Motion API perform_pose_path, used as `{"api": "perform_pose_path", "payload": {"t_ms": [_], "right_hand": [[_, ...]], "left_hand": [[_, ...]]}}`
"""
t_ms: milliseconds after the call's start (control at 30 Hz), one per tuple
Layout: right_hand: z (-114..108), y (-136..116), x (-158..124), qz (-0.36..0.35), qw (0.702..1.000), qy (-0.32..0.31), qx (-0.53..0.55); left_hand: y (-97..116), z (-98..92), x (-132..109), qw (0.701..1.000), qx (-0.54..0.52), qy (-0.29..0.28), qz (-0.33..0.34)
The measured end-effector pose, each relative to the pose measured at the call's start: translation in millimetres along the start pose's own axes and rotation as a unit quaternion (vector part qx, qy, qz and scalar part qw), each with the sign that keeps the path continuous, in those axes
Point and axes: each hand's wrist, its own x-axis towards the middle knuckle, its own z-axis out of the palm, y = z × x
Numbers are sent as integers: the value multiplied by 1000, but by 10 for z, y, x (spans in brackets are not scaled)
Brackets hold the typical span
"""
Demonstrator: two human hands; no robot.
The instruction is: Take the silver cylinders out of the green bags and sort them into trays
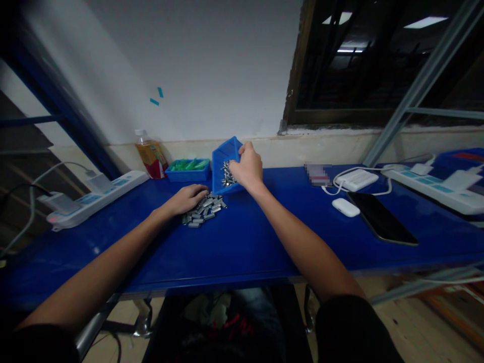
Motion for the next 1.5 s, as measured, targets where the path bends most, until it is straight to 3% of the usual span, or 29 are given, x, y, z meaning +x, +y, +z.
{"api": "perform_pose_path", "payload": {"t_ms": [167,367,800,1067,1233,1500], "right_hand": [[138,5,-140,-6,999,-17,-34],[107,64,-320,-24,996,1,-86],[159,14,-429,-59,990,29,-125],[229,-25,-447,-70,985,40,-150],[316,-100,-525,-121,977,34,-173],[421,-50,-600,-286,927,10,-243]], "left_hand": [[67,-51,-5,1000,1,16,5],[152,-53,-17,999,-7,37,20],[337,51,-33,997,-27,33,58],[453,83,-23,990,-110,80,-35],[462,142,-5,975,-150,115,-116],[411,196,69,901,-325,202,-203]]}}
